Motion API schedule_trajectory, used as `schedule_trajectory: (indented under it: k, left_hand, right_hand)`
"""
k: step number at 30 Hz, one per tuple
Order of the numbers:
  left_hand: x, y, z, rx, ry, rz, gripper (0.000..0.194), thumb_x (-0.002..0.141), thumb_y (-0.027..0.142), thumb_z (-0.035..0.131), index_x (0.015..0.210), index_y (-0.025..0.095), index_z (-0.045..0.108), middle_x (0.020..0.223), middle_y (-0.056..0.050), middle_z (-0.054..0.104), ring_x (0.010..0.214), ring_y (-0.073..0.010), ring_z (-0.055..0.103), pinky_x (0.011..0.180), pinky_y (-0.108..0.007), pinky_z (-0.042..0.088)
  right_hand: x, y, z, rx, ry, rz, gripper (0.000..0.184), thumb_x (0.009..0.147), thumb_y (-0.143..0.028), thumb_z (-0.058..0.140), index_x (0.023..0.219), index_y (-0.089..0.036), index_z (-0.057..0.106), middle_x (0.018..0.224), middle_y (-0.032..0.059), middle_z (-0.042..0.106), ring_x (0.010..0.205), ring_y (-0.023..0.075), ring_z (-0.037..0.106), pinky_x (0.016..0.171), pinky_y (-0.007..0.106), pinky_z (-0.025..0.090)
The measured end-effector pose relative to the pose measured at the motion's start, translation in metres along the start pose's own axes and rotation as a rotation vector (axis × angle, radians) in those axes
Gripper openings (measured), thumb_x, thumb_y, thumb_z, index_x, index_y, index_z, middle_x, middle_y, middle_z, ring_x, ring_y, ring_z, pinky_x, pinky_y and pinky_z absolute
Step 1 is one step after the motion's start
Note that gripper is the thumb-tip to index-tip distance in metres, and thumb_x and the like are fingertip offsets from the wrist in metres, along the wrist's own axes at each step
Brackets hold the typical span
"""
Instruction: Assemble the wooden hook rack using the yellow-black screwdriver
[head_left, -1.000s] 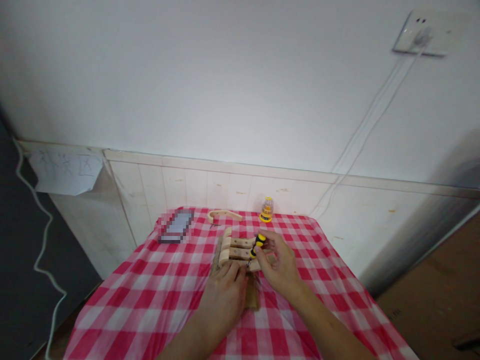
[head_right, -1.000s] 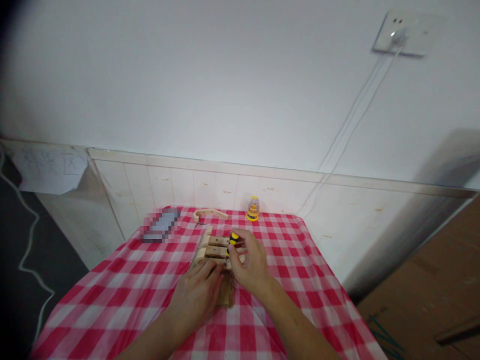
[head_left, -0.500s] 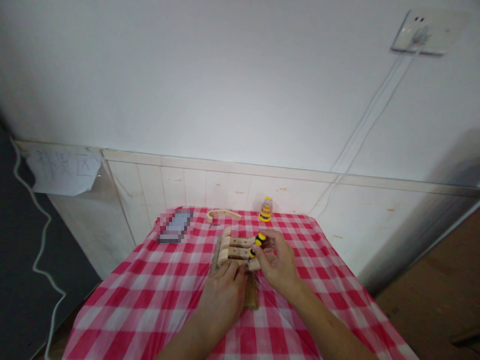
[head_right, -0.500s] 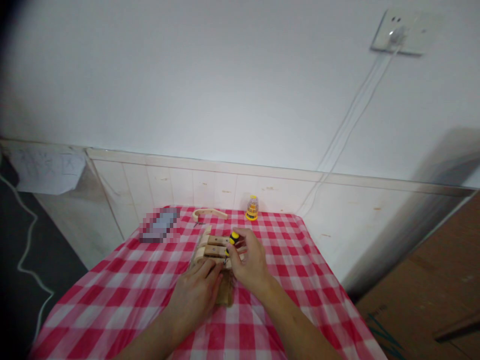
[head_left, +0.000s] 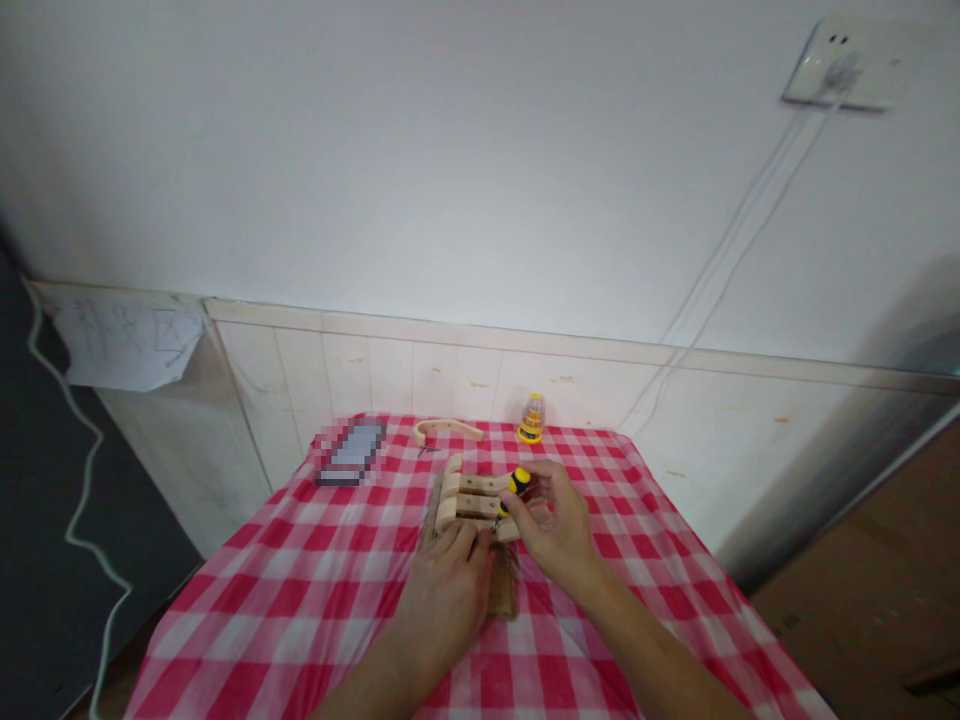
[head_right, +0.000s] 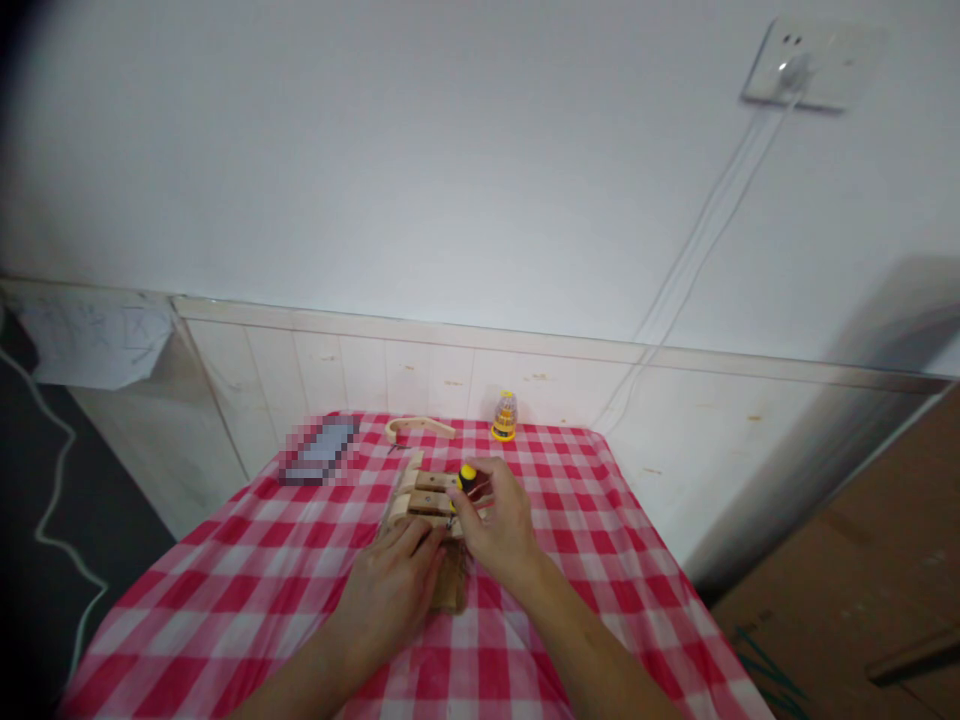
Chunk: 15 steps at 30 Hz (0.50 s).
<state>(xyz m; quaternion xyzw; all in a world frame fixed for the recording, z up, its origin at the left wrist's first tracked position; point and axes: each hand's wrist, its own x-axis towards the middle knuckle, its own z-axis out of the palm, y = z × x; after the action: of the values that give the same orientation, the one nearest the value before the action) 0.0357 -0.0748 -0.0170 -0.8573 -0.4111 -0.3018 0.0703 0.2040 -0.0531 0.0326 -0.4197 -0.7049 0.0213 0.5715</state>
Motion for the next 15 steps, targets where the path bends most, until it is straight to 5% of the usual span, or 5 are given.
schedule_trajectory:
  k: [10, 15]
  left_hand:
    - [-0.0015, 0.0002, 0.0031, 0.013, 0.001, -0.007, 0.024, 0.097, 0.01, 0.049, 0.11, 0.015, 0.068, 0.102, -0.011, 0.07, 0.096, -0.0258, 0.069, 0.085, -0.045, 0.062]
    - [-0.001, -0.0003, 0.0024, 0.002, 0.013, -0.003, 0.025, 0.096, 0.008, 0.048, 0.11, 0.015, 0.067, 0.101, -0.011, 0.07, 0.095, -0.0264, 0.069, 0.084, -0.045, 0.061]
  right_hand:
    - [-0.0031, 0.0079, 0.0026, -0.012, 0.008, 0.024, 0.025, 0.089, -0.024, 0.071, 0.112, -0.024, 0.061, 0.087, 0.0025, 0.074, 0.072, 0.0188, 0.073, 0.065, 0.031, 0.062]
    - [-0.0012, 0.0053, -0.0007, -0.041, -0.023, -0.039, 0.032, 0.092, -0.021, 0.066, 0.123, -0.026, 0.062, 0.103, 0.0064, 0.075, 0.084, 0.0208, 0.074, 0.074, 0.035, 0.064]
